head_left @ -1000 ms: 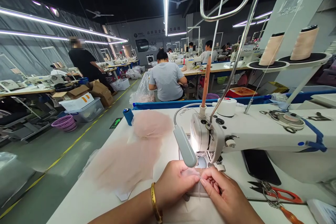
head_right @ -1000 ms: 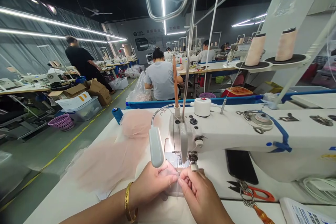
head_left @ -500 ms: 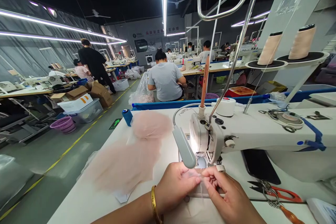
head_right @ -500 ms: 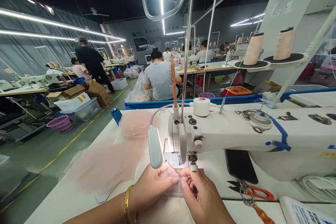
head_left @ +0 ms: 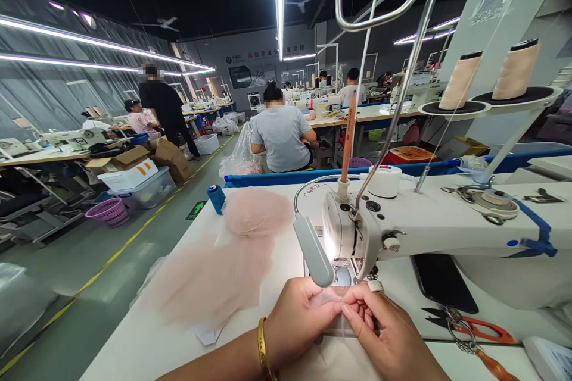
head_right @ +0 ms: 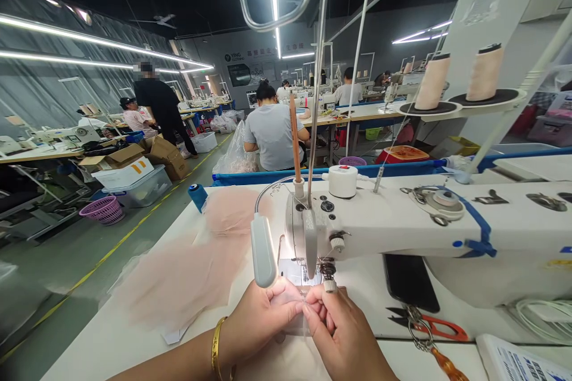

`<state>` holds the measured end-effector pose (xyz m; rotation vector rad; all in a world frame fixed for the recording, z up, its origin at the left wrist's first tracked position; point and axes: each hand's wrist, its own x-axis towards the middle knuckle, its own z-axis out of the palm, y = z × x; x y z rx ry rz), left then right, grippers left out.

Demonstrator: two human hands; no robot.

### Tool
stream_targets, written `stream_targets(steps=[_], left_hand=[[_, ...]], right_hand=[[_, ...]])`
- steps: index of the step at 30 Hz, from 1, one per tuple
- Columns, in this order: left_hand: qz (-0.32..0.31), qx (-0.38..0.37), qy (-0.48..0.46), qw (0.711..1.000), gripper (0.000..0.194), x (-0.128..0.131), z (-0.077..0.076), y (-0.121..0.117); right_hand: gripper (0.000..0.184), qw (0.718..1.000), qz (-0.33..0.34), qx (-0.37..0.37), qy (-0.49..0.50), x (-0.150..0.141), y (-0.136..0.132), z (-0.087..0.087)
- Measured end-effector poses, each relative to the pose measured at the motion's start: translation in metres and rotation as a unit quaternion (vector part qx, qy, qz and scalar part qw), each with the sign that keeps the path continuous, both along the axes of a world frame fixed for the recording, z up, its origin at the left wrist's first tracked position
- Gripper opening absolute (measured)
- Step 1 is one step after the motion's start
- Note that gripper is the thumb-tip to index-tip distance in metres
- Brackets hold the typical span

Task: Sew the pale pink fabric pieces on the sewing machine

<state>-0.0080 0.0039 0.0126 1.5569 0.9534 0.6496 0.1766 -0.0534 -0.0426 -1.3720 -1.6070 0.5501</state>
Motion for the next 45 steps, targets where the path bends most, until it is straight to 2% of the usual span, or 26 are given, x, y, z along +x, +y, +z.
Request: stream_targets(steps=[5,8,11,16,21,25,28,31,33,36,37,39,41,42,45], left_hand=[[0.0,0.03,0.048,0.998,0.028,-0.001,-0.004,-0.002],[0.005,0.098,0.065,0.993,0.025,-0.001,-0.006,-0.001],[0.025,0.151,0.042,0.987,0.019,0.001,-0.006,0.001],[-0.015,0.031,-0.021,0.999,0.016,0.003,-0.003,0.001],[0.013,-0.012,-0.017,1.0,0.023,0.004,-0.001,0.0],[0.025,-0.026,0.001,0.999,0.025,0.004,-0.003,0.001],[0.035,0.063,0.07,0.995,0.02,0.006,-0.01,0.002],[0.041,0.209,0.149,0.966,0.015,0.008,-0.018,0.003],[0.049,0.309,0.157,0.937,0.009,0.008,-0.022,0.003],[0.078,0.435,0.173,0.88,0.028,0.005,-0.024,0.0],[0.08,0.473,0.184,0.858,0.029,0.004,-0.024,0.0],[0.061,0.543,0.201,0.813,0.018,0.002,-0.025,-0.001],[0.02,0.59,0.206,0.781,0.017,0.0,-0.028,-0.001],[0.001,0.598,0.209,0.774,0.019,-0.001,-0.029,-0.001],[-0.033,0.583,0.228,0.779,0.017,-0.003,-0.031,-0.001]], right_hand=[[0.036,0.999,0.017,0.015,-0.034,0.002,0.0,0.002],[0.038,0.998,0.028,0.022,-0.048,0.005,0.002,0.002],[0.039,0.998,0.04,0.021,-0.054,0.008,0.003,0.001],[0.035,0.998,0.042,0.011,-0.047,0.009,0.004,-0.002],[0.034,0.999,0.017,0.017,-0.049,0.01,0.003,-0.002],[0.031,0.996,0.028,0.005,-0.085,0.011,0.007,0.0],[0.03,0.987,0.034,0.004,-0.155,0.01,0.015,-0.001],[0.026,0.98,0.016,0.014,-0.198,0.008,0.022,-0.005],[0.023,0.979,0.0,0.019,-0.203,0.006,0.026,-0.009],[0.022,0.977,-0.026,0.032,-0.209,0.005,0.027,-0.013],[0.023,0.976,-0.03,0.038,-0.21,0.005,0.027,-0.014],[0.023,0.975,-0.03,0.052,-0.215,0.005,0.026,-0.015],[0.024,0.973,-0.023,0.064,-0.22,0.006,0.026,-0.015],[0.025,0.972,-0.017,0.07,-0.224,0.007,0.025,-0.015],[0.029,0.965,0.017,0.095,-0.244,0.011,0.025,-0.016]])
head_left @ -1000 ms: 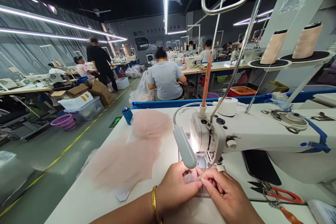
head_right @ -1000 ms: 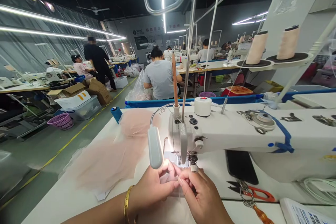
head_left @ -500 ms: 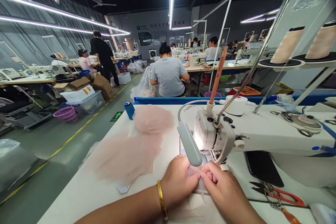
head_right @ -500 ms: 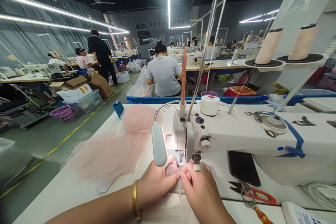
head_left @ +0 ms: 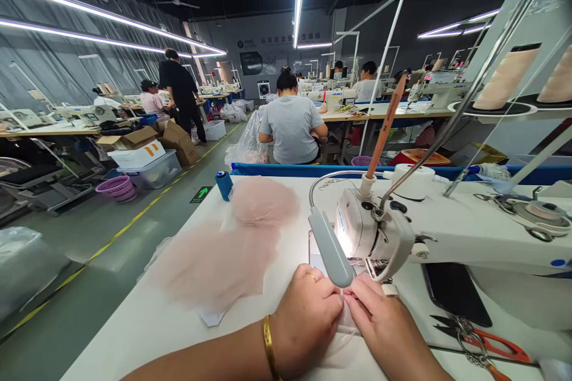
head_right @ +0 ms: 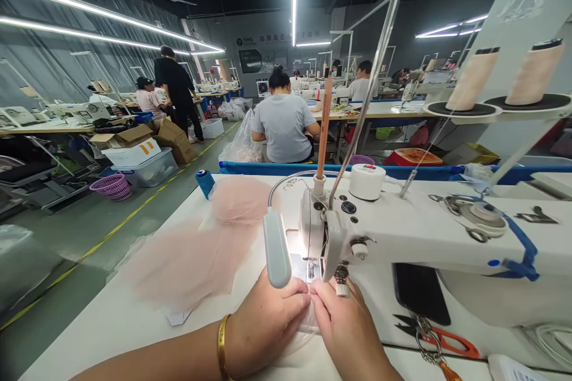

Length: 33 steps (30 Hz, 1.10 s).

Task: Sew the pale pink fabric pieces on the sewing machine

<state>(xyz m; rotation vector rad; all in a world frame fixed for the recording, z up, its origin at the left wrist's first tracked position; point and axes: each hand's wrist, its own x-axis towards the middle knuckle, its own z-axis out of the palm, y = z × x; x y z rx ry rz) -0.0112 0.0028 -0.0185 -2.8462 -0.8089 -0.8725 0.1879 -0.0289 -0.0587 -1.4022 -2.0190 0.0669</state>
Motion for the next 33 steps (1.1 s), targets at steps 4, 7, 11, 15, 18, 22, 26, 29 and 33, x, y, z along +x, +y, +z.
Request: stream_targets(steps=[4,7,11,15,18,22,26,29,33], left_hand=[[0.004,-0.029,0.016,0.999,0.01,-0.003,0.001,0.0],[0.017,-0.029,0.007,0.999,0.007,-0.004,0.001,0.001],[0.018,-0.024,-0.01,0.999,0.007,-0.003,0.0,0.006],[0.015,-0.007,-0.021,1.0,0.007,-0.002,-0.001,0.009],[0.018,0.003,-0.028,0.999,0.008,-0.002,-0.003,0.01],[0.023,0.002,-0.027,0.999,0.01,-0.001,-0.007,0.011],[0.023,-0.039,0.022,0.999,0.009,-0.005,0.001,0.01],[0.021,-0.107,0.075,0.991,0.031,-0.01,0.016,0.006],[-0.003,-0.144,0.137,0.98,0.053,-0.016,0.028,-0.005]], right_hand=[[0.028,0.997,0.051,0.028,-0.051,0.007,-0.001,0.0],[0.03,0.996,0.049,0.053,-0.06,0.008,-0.002,0.005],[0.035,0.994,0.03,0.084,-0.066,0.005,0.0,0.007],[0.038,0.993,0.0,0.079,-0.083,0.008,0.002,-0.001],[0.034,0.992,-0.014,0.072,-0.107,0.014,0.004,-0.01],[0.032,0.988,-0.013,0.07,-0.135,0.017,0.004,-0.015],[0.039,0.987,-0.019,0.095,-0.13,0.015,0.003,-0.006],[0.042,0.984,0.022,0.121,-0.128,0.017,-0.001,0.003],[0.035,0.979,0.098,0.126,-0.126,0.022,-0.007,0.01]])
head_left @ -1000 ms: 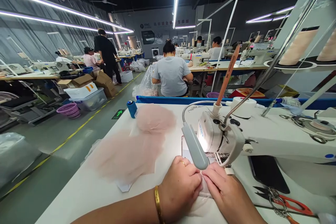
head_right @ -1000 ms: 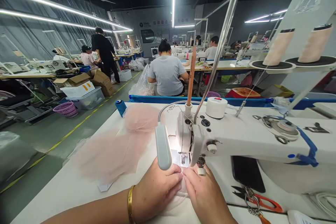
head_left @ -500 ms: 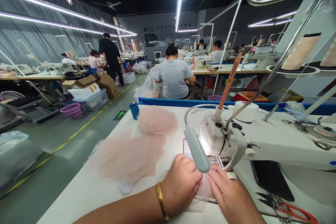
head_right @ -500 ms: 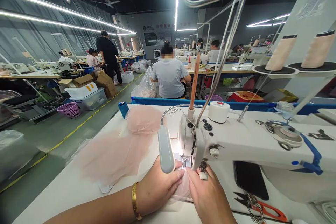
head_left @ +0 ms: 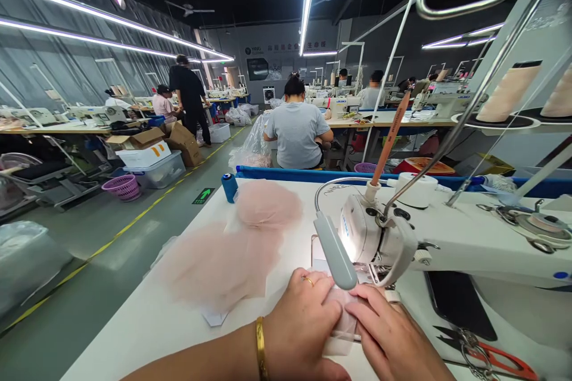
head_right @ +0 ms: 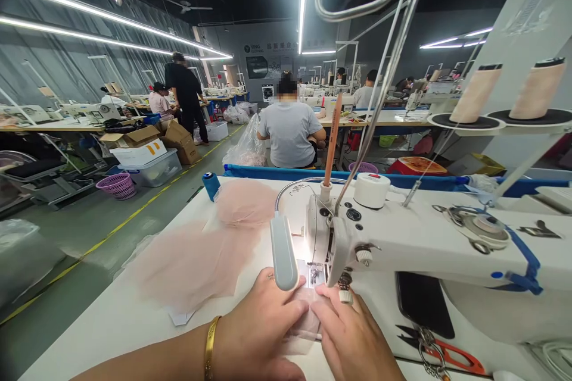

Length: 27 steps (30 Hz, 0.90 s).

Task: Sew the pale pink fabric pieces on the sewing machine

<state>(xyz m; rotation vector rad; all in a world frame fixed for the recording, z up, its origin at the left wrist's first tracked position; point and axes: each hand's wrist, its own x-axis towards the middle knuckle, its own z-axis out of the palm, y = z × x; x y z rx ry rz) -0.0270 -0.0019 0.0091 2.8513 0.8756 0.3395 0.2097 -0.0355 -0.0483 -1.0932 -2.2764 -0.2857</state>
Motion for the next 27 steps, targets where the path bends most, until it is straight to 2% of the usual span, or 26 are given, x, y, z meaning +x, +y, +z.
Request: stream_targets(steps=[2,4,9,14,18,21,25,27], left_hand=[[-0.005,0.001,0.007,1.0,0.029,0.0,-0.003,-0.002],[0.007,0.003,-0.014,1.0,0.018,0.002,-0.011,0.0],[0.013,-0.03,-0.128,0.991,0.021,0.009,-0.024,0.014],[0.017,-0.029,-0.143,0.989,0.024,0.016,-0.022,0.023],[0.001,-0.025,-0.158,0.987,0.014,0.016,-0.015,0.03],[-0.015,-0.004,-0.149,0.989,0.014,0.014,-0.011,0.032],[-0.053,0.063,-0.062,0.995,0.01,0.009,-0.012,0.022],[-0.057,0.088,-0.022,0.994,0.017,0.007,-0.013,0.014]], right_hand=[[0.027,0.999,0.024,-0.027,0.019,-0.001,-0.002,0.002],[0.025,0.996,0.035,-0.057,0.057,-0.003,-0.002,0.003],[0.025,0.978,0.021,-0.141,0.153,-0.007,-0.001,0.001],[0.028,0.963,-0.032,-0.171,0.206,-0.006,0.001,-0.007],[0.024,0.964,-0.035,-0.189,0.186,-0.006,0.002,-0.002],[0.026,0.97,-0.022,-0.167,0.174,-0.007,0.001,0.006],[0.028,0.987,0.032,-0.133,0.085,-0.002,-0.002,0.011],[0.028,0.992,0.05,-0.112,0.039,0.002,-0.004,0.01]])
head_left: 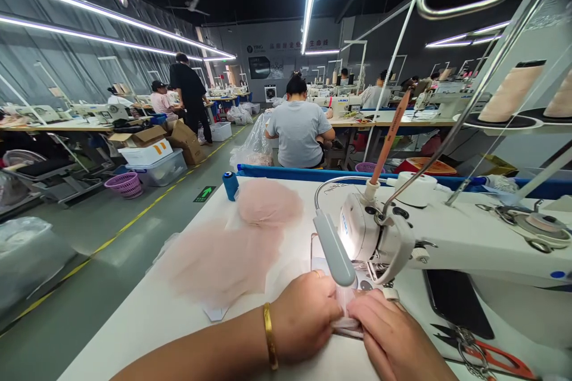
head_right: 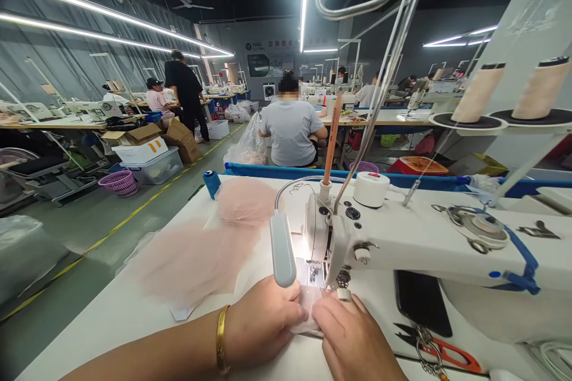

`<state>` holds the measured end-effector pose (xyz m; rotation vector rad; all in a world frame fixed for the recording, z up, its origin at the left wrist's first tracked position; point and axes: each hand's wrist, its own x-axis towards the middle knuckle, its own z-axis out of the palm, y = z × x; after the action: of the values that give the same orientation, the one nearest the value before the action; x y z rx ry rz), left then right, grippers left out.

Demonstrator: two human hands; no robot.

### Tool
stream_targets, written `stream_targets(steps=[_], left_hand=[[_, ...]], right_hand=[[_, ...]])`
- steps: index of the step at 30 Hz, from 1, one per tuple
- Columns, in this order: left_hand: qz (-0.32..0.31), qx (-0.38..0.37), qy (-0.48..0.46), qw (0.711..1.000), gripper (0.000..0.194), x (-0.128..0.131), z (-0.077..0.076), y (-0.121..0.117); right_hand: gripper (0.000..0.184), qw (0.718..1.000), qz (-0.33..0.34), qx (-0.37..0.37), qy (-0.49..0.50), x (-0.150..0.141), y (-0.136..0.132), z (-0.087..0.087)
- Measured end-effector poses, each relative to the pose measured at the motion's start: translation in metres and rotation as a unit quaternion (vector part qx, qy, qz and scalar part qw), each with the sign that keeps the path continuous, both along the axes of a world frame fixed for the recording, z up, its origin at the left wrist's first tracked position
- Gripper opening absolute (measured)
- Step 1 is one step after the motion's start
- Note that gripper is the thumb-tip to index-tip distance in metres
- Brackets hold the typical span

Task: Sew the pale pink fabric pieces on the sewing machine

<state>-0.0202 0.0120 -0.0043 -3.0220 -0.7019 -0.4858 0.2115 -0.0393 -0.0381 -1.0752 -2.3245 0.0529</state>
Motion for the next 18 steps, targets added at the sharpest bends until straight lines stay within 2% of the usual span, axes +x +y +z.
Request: stream_targets(steps=[5,13,18], left_hand=[[0.001,0.03,0.014,0.999,0.029,-0.004,-0.003,-0.01],[0.019,0.049,-0.005,0.999,0.028,0.0,-0.013,0.001],[0.019,0.048,-0.034,0.998,0.022,0.001,-0.011,0.005]], right_hand=[[0.035,0.999,0.01,0.021,-0.045,0.006,-0.002,-0.002],[0.041,0.999,-0.013,0.022,-0.041,0.005,0.005,-0.007],[0.042,0.999,-0.02,0.027,-0.04,0.007,0.007,-0.01]])
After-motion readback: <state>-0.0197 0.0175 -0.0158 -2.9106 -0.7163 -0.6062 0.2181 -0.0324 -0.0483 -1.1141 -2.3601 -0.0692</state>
